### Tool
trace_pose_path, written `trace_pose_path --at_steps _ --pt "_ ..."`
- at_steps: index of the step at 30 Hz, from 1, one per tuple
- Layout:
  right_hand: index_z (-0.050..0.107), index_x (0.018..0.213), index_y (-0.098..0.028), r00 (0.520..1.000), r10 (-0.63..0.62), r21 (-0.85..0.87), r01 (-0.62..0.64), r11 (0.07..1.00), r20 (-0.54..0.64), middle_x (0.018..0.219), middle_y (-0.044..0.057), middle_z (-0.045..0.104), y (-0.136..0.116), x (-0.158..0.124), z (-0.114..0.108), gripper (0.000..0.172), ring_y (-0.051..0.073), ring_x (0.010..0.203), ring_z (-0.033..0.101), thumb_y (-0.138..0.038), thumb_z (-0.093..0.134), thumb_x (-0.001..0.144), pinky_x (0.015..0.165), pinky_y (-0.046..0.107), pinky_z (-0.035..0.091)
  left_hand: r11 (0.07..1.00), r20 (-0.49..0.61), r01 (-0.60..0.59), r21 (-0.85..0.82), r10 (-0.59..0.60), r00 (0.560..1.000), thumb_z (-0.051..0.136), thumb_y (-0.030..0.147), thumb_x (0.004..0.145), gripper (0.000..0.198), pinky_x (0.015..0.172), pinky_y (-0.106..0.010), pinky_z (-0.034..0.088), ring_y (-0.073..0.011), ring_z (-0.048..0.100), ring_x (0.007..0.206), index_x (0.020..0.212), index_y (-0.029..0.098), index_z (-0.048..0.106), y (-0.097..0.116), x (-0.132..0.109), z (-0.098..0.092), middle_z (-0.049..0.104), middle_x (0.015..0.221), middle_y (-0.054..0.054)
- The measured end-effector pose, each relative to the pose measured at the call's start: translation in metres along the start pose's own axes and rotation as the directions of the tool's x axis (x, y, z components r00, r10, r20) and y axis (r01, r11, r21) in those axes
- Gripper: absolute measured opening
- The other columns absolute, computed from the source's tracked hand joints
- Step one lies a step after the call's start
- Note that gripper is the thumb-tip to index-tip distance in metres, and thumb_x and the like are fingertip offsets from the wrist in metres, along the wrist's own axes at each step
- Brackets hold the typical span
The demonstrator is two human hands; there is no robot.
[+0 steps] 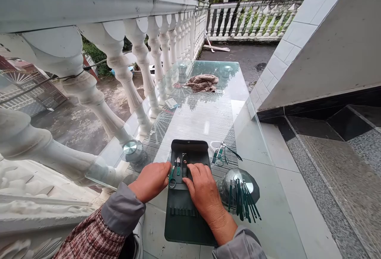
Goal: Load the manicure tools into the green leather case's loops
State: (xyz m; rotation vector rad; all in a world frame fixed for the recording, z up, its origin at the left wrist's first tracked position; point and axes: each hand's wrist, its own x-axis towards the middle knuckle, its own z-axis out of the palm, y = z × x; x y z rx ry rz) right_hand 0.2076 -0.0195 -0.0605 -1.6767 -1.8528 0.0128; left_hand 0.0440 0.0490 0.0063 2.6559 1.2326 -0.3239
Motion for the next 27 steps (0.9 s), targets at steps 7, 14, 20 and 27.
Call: trace_pose_path --at_steps 7,14,20,27 --pt "0.054 0.109 -0.016 1.0 0.003 0.02 -0.003 1.0 0.012 0.1 0.01 0.06 0.003 0.0 0.002 0.027 0.024 0.092 0.053 -0.026 0.056 0.084 0.079 0.04 0.048 0.995 -0.021 -0.043 -0.089 0.041 0.999 0.048 0.01 0.072 0.015 0.057 -0.026 0.036 -0.0218 0.063 0.075 0.082 0.019 0.055 -0.008 -0.007 -0.005 0.066 0.079 -0.004" --pt "0.049 0.12 -0.02 0.977 -0.188 0.262 0.209 0.942 -0.102 0.101 0.008 0.063 -0.013 -0.003 -0.016 0.039 0.021 0.093 0.058 -0.03 0.059 0.083 0.082 0.038 0.05 0.909 -0.079 -0.088 -0.408 0.061 0.995 0.048 0.007 0.066 0.015 0.055 -0.022 0.029 -0.011 0.05 0.061 0.069 0.02 0.054 -0.013 -0.023 -0.033 0.056 0.063 0.005" --pt "0.053 0.115 -0.022 0.987 -0.087 0.459 0.14 0.877 -0.134 0.077 0.0 0.064 -0.028 -0.007 -0.023 0.035 0.014 0.069 0.06 -0.026 0.061 0.081 0.065 0.027 0.052 0.556 -0.236 -0.188 -0.809 -0.015 0.972 0.048 0.009 0.07 0.01 0.053 -0.018 0.031 -0.0077 0.042 0.058 0.071 0.018 0.052 0.009 -0.02 -0.028 0.048 0.062 0.006" --pt "0.067 0.093 -0.021 0.961 0.275 0.642 -0.218 0.735 0.01 0.082 0.002 0.068 -0.023 -0.002 -0.03 0.018 0.011 0.059 0.059 -0.032 0.059 0.081 0.056 0.024 0.051 0.456 -0.283 -0.226 -0.861 -0.06 0.957 0.053 0.014 0.077 0.011 0.057 -0.02 0.038 -0.0095 0.05 0.061 0.087 0.02 0.053 0.02 -0.003 -0.01 0.055 0.066 0.006"
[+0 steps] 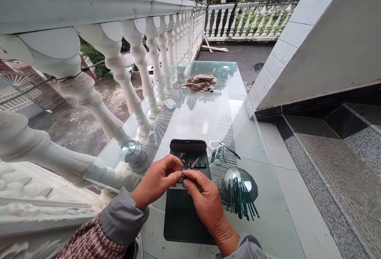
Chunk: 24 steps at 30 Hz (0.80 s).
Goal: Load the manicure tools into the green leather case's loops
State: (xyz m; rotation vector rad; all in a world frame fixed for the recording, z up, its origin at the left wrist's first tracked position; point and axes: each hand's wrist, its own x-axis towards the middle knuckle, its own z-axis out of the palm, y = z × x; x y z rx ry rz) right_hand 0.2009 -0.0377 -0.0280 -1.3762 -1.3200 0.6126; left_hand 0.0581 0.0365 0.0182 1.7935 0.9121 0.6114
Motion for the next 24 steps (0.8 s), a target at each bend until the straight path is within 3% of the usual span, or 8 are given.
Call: trace_pose_path --at_steps 3,5,8,11,14,19,24 --pt "0.068 0.094 -0.02 0.979 0.126 -0.021 -0.131 0.991 -0.16 0.08 0.002 0.068 0.004 0.005 -0.014 0.025 0.01 0.053 0.054 -0.038 0.059 0.078 0.053 0.024 0.049 0.962 -0.063 0.005 0.274 0.013 0.998 0.056 0.015 0.08 0.014 0.066 -0.023 0.04 -0.0116 0.055 0.07 0.092 0.021 0.054 -0.002 0.004 -0.006 0.059 0.075 0.005" --pt "0.066 0.099 -0.019 0.939 0.203 -0.051 -0.225 0.973 -0.278 0.083 0.004 0.068 0.012 0.011 -0.027 0.033 0.011 0.055 0.054 -0.043 0.058 0.077 0.053 0.025 0.048 0.873 -0.064 0.023 0.487 0.01 0.998 0.057 0.013 0.081 0.009 0.07 -0.024 0.04 -0.0132 0.055 0.076 0.085 0.021 0.054 -0.004 0.006 -0.01 0.06 0.08 0.003" --pt "0.065 0.103 -0.018 0.919 0.264 -0.162 -0.319 0.934 -0.291 0.083 0.006 0.068 0.027 0.02 -0.045 0.039 0.015 0.063 0.058 -0.045 0.054 0.076 0.058 0.028 0.048 0.712 0.01 0.027 0.702 -0.047 0.999 0.063 0.016 0.079 0.011 0.072 -0.027 0.041 -0.0171 0.055 0.084 0.083 0.02 0.054 -0.011 0.008 -0.01 0.059 0.088 -0.001" --pt "0.066 0.099 -0.02 0.913 0.3 -0.293 -0.377 0.879 -0.275 0.081 0.006 0.068 0.038 0.028 -0.054 0.038 0.019 0.069 0.061 -0.044 0.051 0.074 0.064 0.031 0.047 0.595 0.063 0.014 0.803 -0.109 0.992 0.066 0.022 0.079 0.016 0.073 -0.028 0.042 -0.0199 0.055 0.089 0.087 0.02 0.053 -0.02 0.01 -0.005 0.057 0.093 -0.003" --pt "0.066 0.094 -0.021 0.93 0.275 -0.388 -0.353 0.851 -0.243 0.08 0.006 0.068 0.044 0.032 -0.054 0.034 0.021 0.073 0.062 -0.041 0.049 0.073 0.067 0.033 0.046 0.531 0.061 0.014 0.847 -0.124 0.99 0.064 0.024 0.081 0.014 0.074 -0.029 0.043 -0.0212 0.054 0.093 0.087 0.019 0.052 -0.026 0.013 -0.001 0.056 0.094 -0.004" --pt "0.064 0.095 -0.02 0.959 0.211 -0.489 -0.279 0.826 -0.191 0.085 0.007 0.068 0.053 0.034 -0.051 0.032 0.022 0.079 0.063 -0.036 0.045 0.076 0.07 0.034 0.046 0.509 0.056 0.016 0.861 -0.126 0.991 0.062 0.026 0.082 0.014 0.074 -0.029 0.043 -0.0209 0.054 0.092 0.086 0.019 0.051 -0.028 0.017 -0.002 0.056 0.094 -0.004" --pt "0.062 0.102 -0.016 0.985 -0.012 -0.675 -0.108 0.73 -0.171 0.103 0.013 0.063 0.057 0.032 -0.049 0.031 0.026 0.091 0.059 -0.029 0.041 0.082 0.072 0.038 0.048 0.487 0.011 0.055 0.872 -0.132 0.991 0.058 0.025 0.085 0.009 0.075 -0.028 0.043 -0.0207 0.054 0.094 0.089 0.02 0.051 -0.027 0.019 0.001 0.057 0.095 -0.004"
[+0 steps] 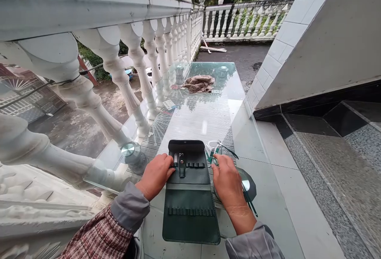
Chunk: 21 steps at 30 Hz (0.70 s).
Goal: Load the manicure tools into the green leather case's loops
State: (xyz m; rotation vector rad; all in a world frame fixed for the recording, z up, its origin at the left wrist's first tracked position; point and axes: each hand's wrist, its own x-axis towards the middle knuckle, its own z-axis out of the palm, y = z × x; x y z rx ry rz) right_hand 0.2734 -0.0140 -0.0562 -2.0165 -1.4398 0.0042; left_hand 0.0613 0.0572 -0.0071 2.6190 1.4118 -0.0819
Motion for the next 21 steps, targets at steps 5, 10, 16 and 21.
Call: trace_pose_path --at_steps 5,10,16,21 --pt "0.06 0.104 -0.015 0.973 -0.21 -0.016 0.209 0.978 -0.101 0.106 0.014 0.059 -0.015 -0.011 -0.001 0.028 0.025 0.1 0.056 -0.025 0.04 0.088 0.081 0.039 0.048 0.997 -0.036 0.025 -0.067 -0.028 0.999 0.052 0.026 0.089 0.007 0.076 -0.029 0.042 -0.0206 0.054 0.095 0.092 0.02 0.054 0.0 0.003 0.0 0.058 0.097 -0.005" --pt "0.06 0.102 -0.019 0.934 -0.357 0.071 0.356 0.932 0.002 0.102 0.009 0.061 -0.037 -0.03 0.007 0.024 0.022 0.097 0.056 -0.02 0.04 0.09 0.083 0.037 0.048 0.987 -0.104 0.112 -0.115 -0.125 0.987 0.053 0.034 0.089 0.014 0.076 -0.029 0.041 -0.0214 0.054 0.096 0.087 0.02 0.055 -0.003 0.013 0.002 0.06 0.095 -0.005" --pt "0.063 0.094 -0.017 0.926 -0.364 0.006 0.366 0.931 0.101 0.097 0.01 0.061 -0.042 -0.038 0.015 0.021 0.021 0.092 0.055 -0.015 0.042 0.089 0.076 0.032 0.047 0.952 -0.071 0.238 -0.192 -0.256 0.964 0.06 0.044 0.082 0.025 0.066 -0.028 0.039 -0.0229 0.059 0.09 0.089 0.021 0.056 -0.005 0.028 0.002 0.063 0.088 -0.004" --pt "0.062 0.09 -0.017 0.93 -0.351 -0.008 0.354 0.935 0.11 0.094 0.009 0.06 -0.043 -0.037 0.014 0.022 0.02 0.089 0.054 -0.015 0.041 0.09 0.075 0.03 0.045 0.935 -0.066 0.245 -0.256 -0.27 0.961 0.061 0.038 0.081 0.024 0.065 -0.026 0.038 -0.0203 0.06 0.089 0.097 0.022 0.055 -0.007 0.032 0.0 0.064 0.091 -0.002"
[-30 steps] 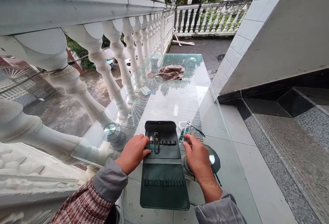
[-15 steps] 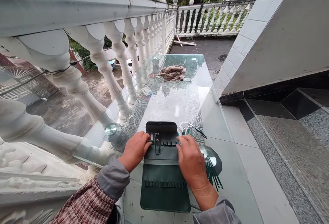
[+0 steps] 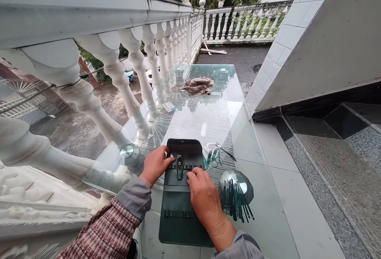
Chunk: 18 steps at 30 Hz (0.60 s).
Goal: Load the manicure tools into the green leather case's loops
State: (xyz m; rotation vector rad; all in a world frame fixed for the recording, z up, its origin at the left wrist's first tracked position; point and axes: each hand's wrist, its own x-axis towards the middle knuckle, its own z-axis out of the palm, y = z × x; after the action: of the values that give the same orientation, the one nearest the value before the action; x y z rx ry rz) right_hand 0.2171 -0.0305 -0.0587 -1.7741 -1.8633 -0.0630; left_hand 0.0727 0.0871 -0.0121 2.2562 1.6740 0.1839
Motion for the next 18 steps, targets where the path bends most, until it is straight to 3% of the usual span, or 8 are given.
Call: trace_pose_path --at_steps 6,12,18 --pt "0.062 0.088 -0.019 0.999 -0.013 -0.028 0.011 1.0 -0.04 0.091 0.008 0.059 -0.0032 0.0008 0.0015 0.024 0.019 0.085 0.055 -0.016 0.039 0.09 0.073 0.03 0.045 0.999 0.013 -0.022 0.032 0.021 1.0 0.058 0.034 0.084 0.022 0.068 -0.026 0.039 -0.0193 0.059 0.093 0.103 0.023 0.055 0.0025 0.0001 -0.0004 0.062 0.098 -0.003" --pt "0.062 0.09 -0.019 0.998 -0.012 -0.036 0.01 0.999 -0.065 0.089 0.008 0.059 -0.0035 0.0001 0.0039 0.026 0.017 0.082 0.056 -0.016 0.036 0.09 0.073 0.029 0.046 0.997 0.001 -0.044 0.06 0.045 0.999 0.06 0.042 0.082 0.03 0.071 -0.027 0.041 -0.0214 0.058 0.096 0.102 0.021 0.054 0.0035 0.0011 0.0029 0.061 0.101 -0.004" --pt "0.062 0.089 -0.018 1.0 0.003 -0.043 -0.005 0.999 -0.029 0.091 0.008 0.059 -0.0026 -0.0006 0.0048 0.024 0.017 0.081 0.056 -0.015 0.038 0.09 0.071 0.029 0.046 0.999 -0.034 -0.041 -0.006 0.041 0.999 0.06 0.032 0.08 0.022 0.07 -0.027 0.04 -0.0202 0.057 0.093 0.098 0.022 0.053 0.0004 0.0054 0.0066 0.06 0.099 -0.002"
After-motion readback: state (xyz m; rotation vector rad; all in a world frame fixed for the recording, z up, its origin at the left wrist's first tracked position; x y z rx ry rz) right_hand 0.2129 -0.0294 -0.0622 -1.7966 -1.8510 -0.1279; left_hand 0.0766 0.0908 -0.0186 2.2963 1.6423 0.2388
